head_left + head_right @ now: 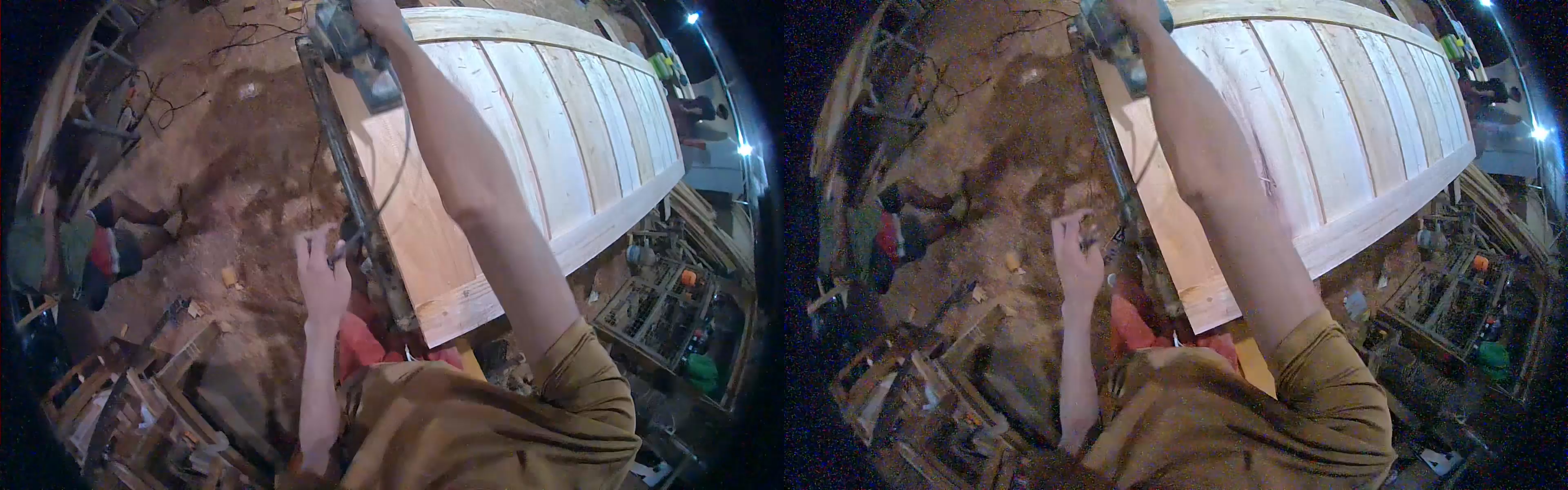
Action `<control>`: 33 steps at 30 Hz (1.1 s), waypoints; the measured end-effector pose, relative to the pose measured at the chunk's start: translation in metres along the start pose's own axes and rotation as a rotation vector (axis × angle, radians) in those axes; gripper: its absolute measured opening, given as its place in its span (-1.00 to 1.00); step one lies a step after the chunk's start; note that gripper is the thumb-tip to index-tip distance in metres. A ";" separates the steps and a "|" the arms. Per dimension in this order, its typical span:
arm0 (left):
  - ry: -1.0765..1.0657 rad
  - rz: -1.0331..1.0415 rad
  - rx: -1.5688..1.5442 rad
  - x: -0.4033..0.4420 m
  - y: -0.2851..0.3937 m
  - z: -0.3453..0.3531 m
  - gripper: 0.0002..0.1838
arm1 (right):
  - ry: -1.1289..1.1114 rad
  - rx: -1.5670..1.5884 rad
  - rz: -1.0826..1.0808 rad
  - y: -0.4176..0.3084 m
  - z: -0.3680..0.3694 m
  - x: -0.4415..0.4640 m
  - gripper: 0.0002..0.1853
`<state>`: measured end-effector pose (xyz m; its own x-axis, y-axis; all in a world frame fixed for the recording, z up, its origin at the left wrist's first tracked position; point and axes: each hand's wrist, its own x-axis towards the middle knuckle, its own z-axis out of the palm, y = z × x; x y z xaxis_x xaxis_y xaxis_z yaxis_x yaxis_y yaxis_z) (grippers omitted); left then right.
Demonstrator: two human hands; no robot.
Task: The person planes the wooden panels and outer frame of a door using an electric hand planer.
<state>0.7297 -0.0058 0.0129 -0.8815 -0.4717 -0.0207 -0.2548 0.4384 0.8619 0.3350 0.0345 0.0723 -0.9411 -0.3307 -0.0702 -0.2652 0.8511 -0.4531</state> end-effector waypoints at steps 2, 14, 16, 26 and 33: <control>-0.001 0.187 0.201 0.018 -0.010 -0.002 -0.76 | -0.042 0.118 0.049 0.019 0.019 0.045 -0.05; -0.284 0.499 0.143 -0.022 0.070 0.047 -0.38 | 0.051 0.705 0.488 0.100 -0.003 -0.410 -0.46; -0.566 0.557 0.243 -0.051 0.083 0.072 -0.35 | 0.086 0.731 0.521 0.110 -0.014 -0.482 -0.55; -0.839 0.540 0.241 -0.165 0.081 0.081 -0.45 | -0.059 0.681 0.752 0.167 0.002 -0.641 -0.53; -0.275 0.256 0.073 -0.121 0.052 0.024 -0.67 | 0.077 0.758 0.459 0.124 -0.017 -0.466 -0.49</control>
<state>0.8138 0.0930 0.0480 -0.9916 -0.1211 0.0466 -0.0316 0.5736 0.8185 0.7374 0.3009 0.0636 -0.9393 0.0282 -0.3420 0.3259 0.3852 -0.8634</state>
